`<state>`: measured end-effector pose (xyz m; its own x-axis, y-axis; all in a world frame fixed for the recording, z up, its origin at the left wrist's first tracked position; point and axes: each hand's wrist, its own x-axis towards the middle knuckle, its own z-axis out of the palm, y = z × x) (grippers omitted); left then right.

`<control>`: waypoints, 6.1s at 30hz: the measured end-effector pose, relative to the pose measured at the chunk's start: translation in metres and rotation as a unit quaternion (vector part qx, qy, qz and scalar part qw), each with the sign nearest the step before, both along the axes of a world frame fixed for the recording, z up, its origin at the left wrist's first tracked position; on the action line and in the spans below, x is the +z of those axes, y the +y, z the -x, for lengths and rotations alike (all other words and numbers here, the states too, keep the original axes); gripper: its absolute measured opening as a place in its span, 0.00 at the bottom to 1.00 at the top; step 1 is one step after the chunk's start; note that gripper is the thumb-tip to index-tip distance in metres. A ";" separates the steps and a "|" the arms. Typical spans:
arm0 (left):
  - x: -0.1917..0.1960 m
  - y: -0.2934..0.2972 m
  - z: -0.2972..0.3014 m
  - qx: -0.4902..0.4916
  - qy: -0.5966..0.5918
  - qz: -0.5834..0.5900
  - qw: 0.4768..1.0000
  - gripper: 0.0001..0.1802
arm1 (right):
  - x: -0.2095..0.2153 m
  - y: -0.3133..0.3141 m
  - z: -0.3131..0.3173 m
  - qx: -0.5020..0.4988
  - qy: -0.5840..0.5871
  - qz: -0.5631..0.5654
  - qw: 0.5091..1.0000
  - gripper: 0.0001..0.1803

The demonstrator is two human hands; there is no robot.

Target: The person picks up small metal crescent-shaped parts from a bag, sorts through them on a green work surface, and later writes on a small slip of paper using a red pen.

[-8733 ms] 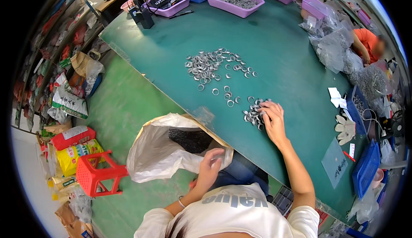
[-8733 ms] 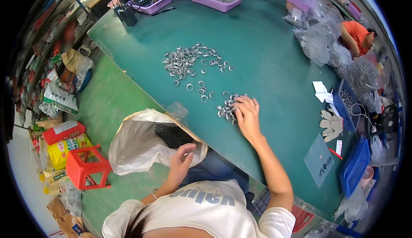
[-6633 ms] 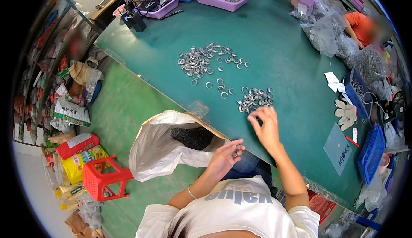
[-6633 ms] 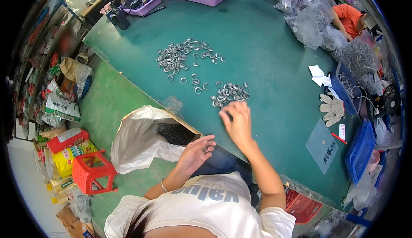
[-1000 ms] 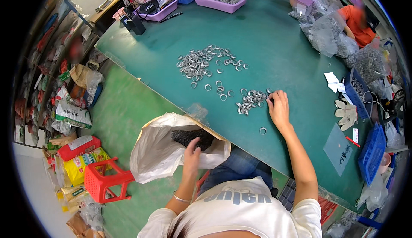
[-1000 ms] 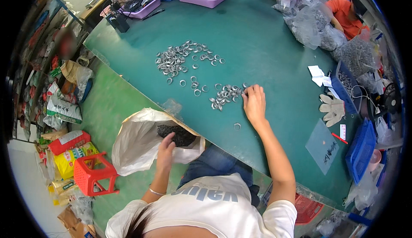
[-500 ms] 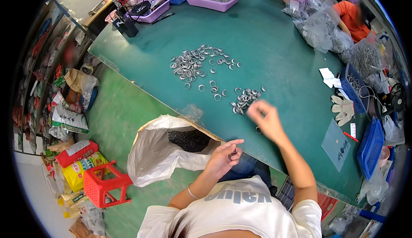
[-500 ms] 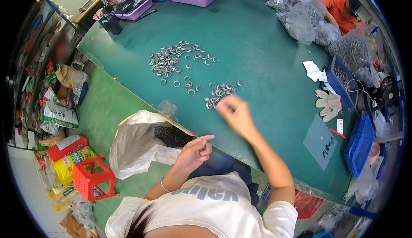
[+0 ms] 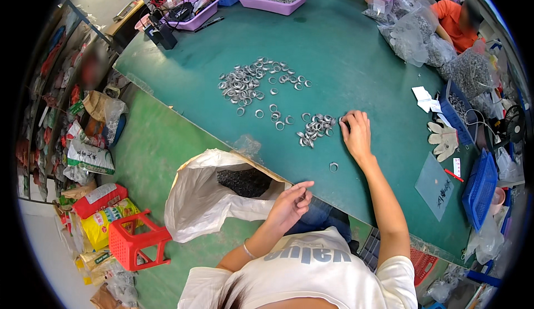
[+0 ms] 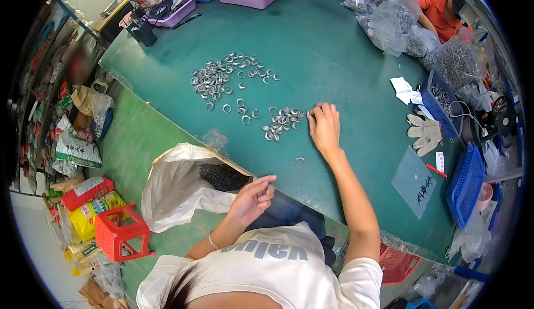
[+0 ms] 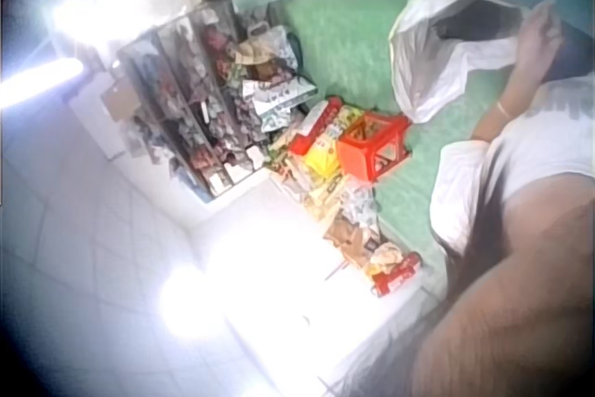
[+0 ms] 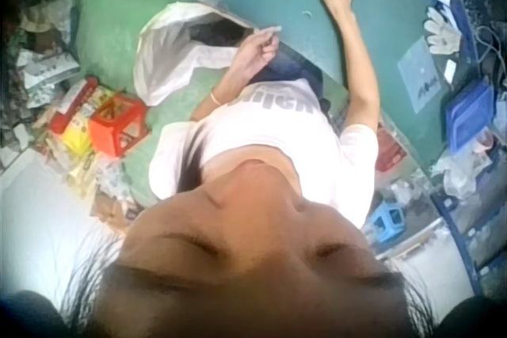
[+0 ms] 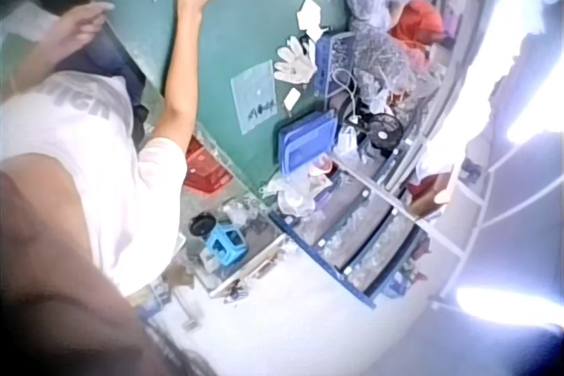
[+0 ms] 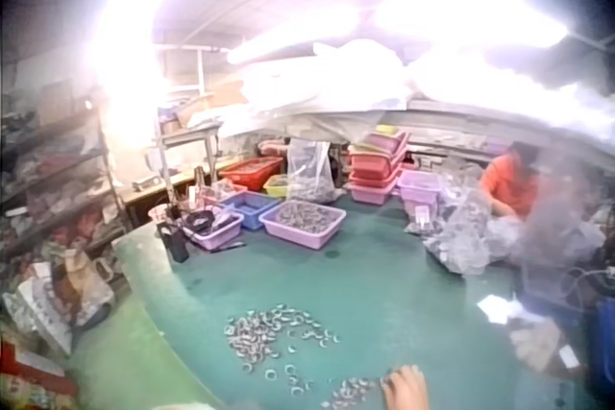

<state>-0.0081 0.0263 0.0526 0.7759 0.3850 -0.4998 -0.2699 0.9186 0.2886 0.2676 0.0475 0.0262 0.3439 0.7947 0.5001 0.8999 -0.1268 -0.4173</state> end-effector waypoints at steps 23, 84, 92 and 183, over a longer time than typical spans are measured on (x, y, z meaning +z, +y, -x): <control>0.005 0.000 -0.005 0.071 0.055 -0.030 0.995 0.15 | 0.075 -0.069 0.104 0.257 0.204 0.093 0.940 0.05; -0.066 0.011 0.076 0.279 0.350 -0.241 0.861 0.32 | 0.045 -0.054 0.046 0.085 0.117 0.055 0.988 0.22; -0.037 -0.007 0.047 0.268 0.412 -0.452 0.744 0.25 | 0.067 -0.213 -0.104 -0.246 0.084 -0.047 0.964 0.09; -0.013 -0.055 -0.132 -0.143 0.105 -0.867 0.466 0.17 | 0.043 -0.209 -0.023 -0.031 0.561 -0.126 0.817 0.11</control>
